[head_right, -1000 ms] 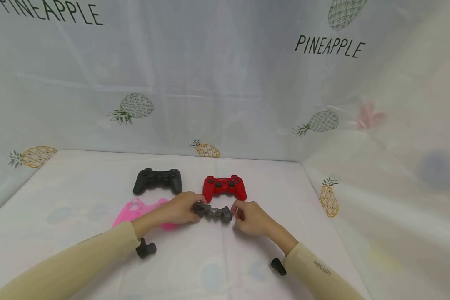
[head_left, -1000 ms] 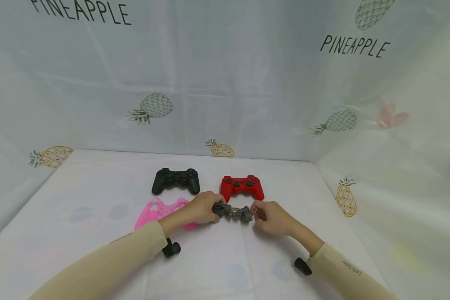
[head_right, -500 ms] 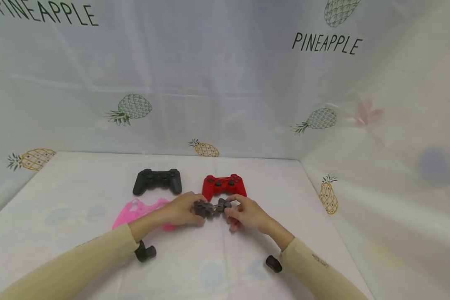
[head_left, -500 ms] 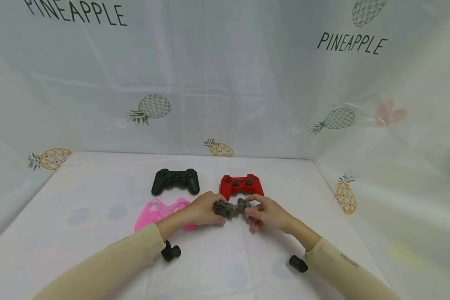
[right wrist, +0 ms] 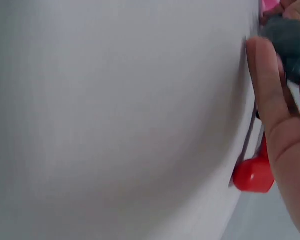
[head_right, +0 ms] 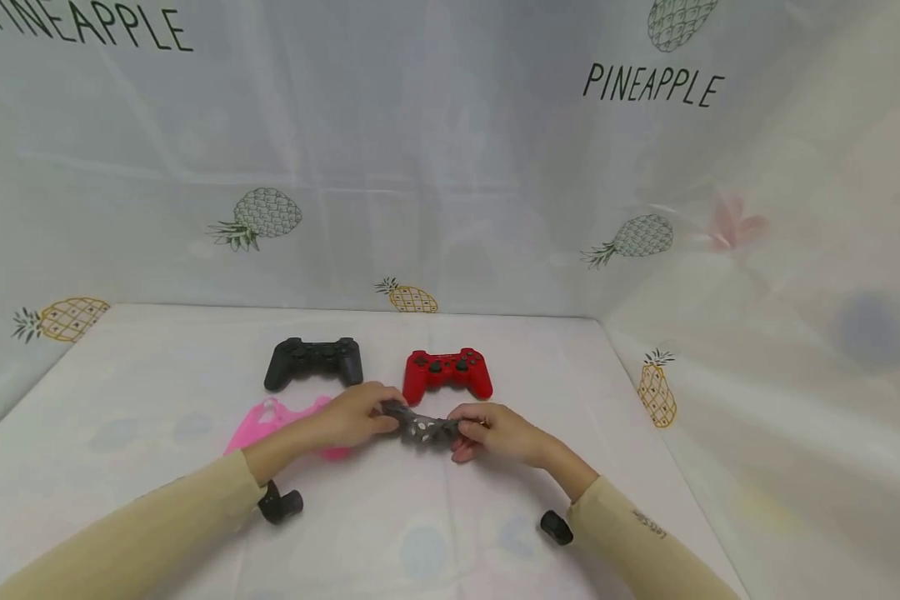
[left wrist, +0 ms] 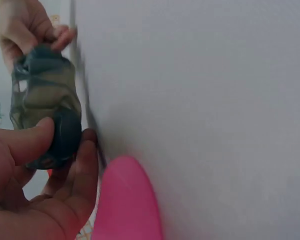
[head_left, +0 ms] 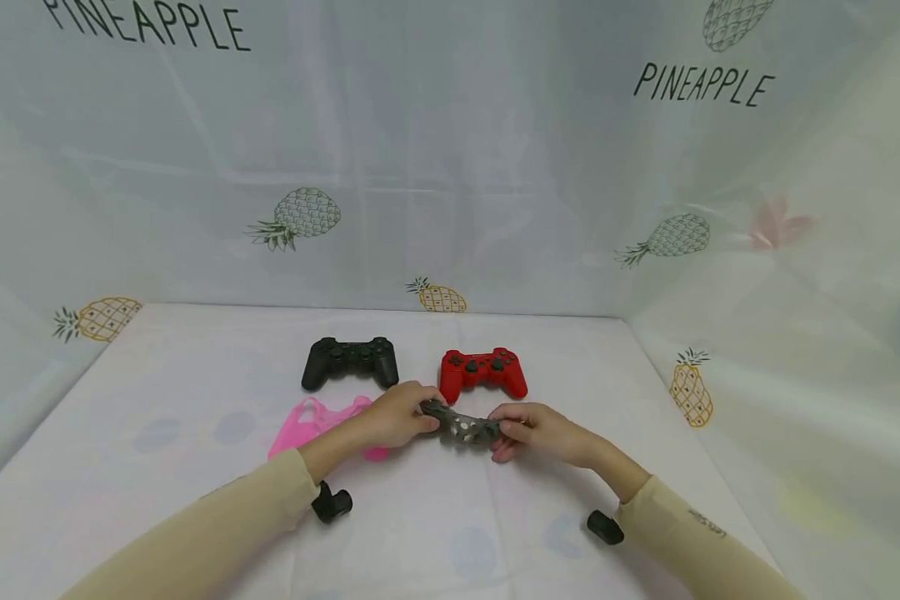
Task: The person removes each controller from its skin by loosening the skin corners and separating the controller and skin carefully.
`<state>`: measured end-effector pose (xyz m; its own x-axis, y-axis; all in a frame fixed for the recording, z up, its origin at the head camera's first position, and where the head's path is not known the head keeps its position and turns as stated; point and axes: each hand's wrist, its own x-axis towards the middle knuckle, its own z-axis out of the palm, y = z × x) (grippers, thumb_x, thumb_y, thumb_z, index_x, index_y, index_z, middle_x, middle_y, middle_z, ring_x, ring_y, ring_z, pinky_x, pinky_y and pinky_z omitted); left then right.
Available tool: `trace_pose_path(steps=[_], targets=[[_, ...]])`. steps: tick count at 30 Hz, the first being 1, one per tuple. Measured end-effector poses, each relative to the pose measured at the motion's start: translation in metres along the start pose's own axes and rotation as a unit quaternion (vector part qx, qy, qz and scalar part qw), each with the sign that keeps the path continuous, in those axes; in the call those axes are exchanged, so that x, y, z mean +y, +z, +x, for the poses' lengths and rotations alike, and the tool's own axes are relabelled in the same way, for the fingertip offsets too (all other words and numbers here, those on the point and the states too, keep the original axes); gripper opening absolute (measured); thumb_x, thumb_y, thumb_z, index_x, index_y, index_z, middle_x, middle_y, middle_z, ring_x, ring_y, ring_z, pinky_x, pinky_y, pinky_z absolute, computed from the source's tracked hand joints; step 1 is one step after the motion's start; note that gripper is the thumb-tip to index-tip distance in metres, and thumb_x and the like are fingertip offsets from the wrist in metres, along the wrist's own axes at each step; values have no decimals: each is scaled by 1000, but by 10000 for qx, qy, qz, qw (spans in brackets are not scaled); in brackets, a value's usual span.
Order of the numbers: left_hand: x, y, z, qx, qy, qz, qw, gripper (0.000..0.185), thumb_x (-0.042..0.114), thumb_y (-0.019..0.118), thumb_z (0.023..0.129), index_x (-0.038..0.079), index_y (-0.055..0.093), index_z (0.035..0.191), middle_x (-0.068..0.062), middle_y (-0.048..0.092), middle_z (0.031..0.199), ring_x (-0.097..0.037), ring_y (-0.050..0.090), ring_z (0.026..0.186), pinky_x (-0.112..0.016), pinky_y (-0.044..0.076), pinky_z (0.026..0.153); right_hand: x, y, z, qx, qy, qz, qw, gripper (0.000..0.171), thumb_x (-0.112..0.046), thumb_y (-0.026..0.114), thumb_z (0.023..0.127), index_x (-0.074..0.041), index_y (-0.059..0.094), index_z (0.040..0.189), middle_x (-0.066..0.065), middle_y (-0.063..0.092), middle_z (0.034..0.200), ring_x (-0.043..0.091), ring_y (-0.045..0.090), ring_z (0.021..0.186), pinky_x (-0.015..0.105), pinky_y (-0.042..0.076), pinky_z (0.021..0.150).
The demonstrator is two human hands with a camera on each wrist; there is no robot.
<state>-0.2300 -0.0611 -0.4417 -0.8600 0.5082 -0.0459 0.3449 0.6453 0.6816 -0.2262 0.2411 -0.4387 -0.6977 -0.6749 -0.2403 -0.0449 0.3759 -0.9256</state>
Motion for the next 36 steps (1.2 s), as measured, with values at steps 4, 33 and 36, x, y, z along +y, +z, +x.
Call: trace_pose_path(steps=[4,33,36], targets=[[-6,-3,-5,-105,-24,-179,9998,27,8,78,96,20,74,120,1,65,109,-16,58,97,-39,48,91,0,-6,-5,-611,-94,23,9981,26,-13,46,115,1,64,126,27,74,113,40,75,106,40,58,99],[2,10,-13,-121,16,-821,9966,19,29,64,108,29,62,127,1,70,114,-18,63,103,-44,50,95,-7,8,-12,981,-490,-1270,9858,43,3,73,93,-9,61,133,10,65,107,24,66,92,27,55,82],[0,12,-13,200,-107,-1067,9940,32,24,69,105,24,56,134,-2,71,101,-17,64,90,-40,50,84,-7,7,-14,1172,-292,-1161,9859,55,2,74,93,-8,53,142,9,63,99,20,62,86,27,53,76]])
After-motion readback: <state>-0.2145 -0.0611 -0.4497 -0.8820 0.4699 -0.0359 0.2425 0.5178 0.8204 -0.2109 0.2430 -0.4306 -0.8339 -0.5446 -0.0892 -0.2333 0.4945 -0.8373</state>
